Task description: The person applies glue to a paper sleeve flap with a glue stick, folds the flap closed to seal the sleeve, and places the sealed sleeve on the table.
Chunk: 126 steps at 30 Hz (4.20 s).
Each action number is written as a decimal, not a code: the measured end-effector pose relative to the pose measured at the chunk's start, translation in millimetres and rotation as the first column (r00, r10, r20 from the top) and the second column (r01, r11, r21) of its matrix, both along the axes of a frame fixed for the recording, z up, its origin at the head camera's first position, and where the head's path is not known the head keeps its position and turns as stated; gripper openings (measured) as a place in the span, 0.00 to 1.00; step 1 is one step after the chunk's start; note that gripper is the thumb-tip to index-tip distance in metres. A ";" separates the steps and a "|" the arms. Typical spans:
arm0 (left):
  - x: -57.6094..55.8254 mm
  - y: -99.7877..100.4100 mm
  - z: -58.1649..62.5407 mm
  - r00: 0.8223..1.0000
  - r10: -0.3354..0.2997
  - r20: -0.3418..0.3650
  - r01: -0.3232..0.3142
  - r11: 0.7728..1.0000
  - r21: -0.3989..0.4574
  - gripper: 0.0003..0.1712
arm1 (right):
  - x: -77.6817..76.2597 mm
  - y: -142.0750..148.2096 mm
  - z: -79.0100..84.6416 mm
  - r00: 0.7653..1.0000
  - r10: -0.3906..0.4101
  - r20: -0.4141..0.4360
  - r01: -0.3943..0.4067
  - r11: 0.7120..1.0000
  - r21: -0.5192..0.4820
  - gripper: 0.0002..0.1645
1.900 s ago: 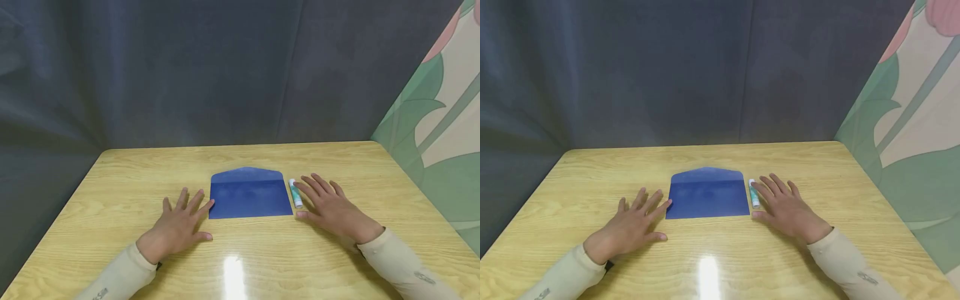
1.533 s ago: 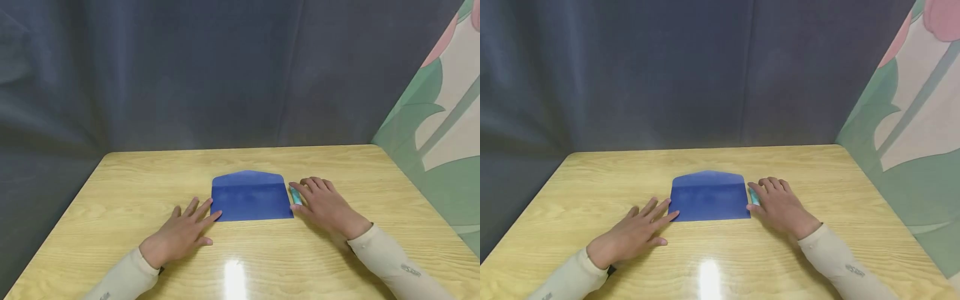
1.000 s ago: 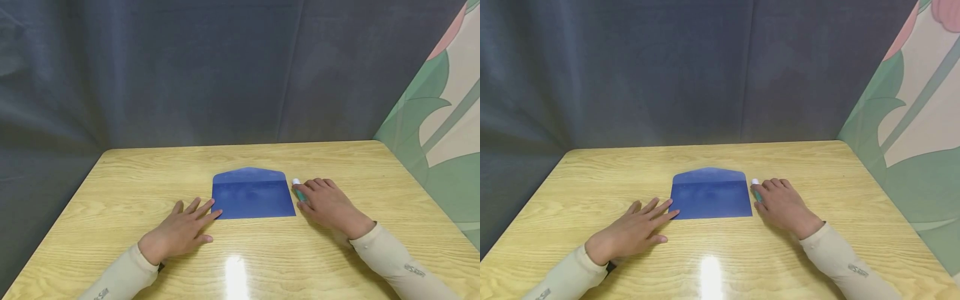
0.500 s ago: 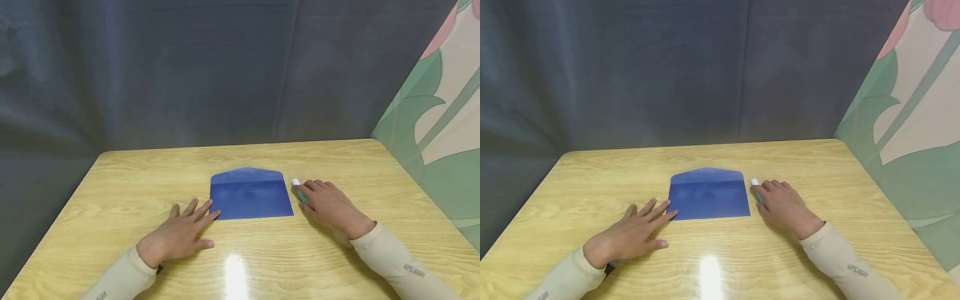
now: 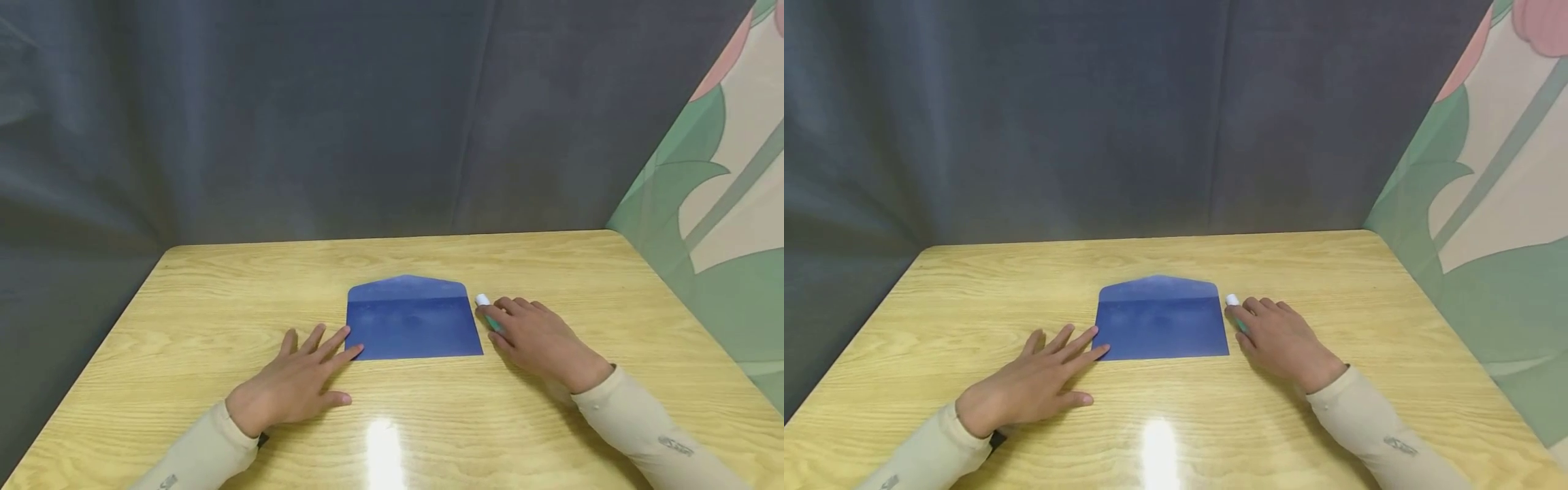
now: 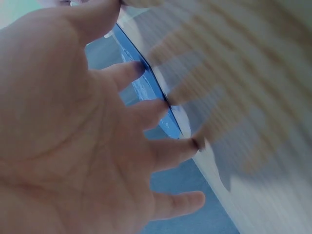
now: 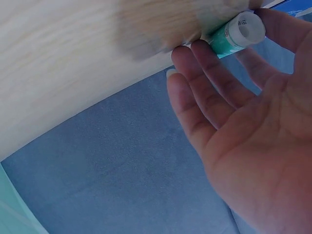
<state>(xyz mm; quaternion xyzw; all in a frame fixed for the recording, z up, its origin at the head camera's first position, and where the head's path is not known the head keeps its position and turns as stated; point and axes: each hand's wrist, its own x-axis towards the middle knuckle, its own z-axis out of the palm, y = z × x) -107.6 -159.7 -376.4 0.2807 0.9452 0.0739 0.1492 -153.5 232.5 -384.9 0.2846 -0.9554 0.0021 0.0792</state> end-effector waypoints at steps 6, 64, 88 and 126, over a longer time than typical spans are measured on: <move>-1.2 0.6 1.6 1.000 0.000 0.006 0.000 1.000 0.016 0.44 | -0.9 0.8 3.4 1.000 0.011 -0.003 -0.011 1.000 0.007 0.24; -3.1 4.4 2.3 0.998 0.038 0.040 -0.038 0.999 0.008 0.46 | -7.0 -0.7 -1.7 0.974 0.148 -0.171 -0.166 0.981 -0.098 0.22; -2.9 8.6 3.1 0.999 0.044 -0.032 -0.045 0.997 -0.057 0.50 | -6.6 -1.6 3.7 0.989 0.109 -0.102 -0.125 0.978 -0.168 0.21; -12.3 39.1 0.8 0.765 -0.177 -0.619 0.218 0.976 -0.008 0.22 | 7.5 -37.4 6.2 0.931 0.311 -0.193 -0.344 0.924 -0.170 0.14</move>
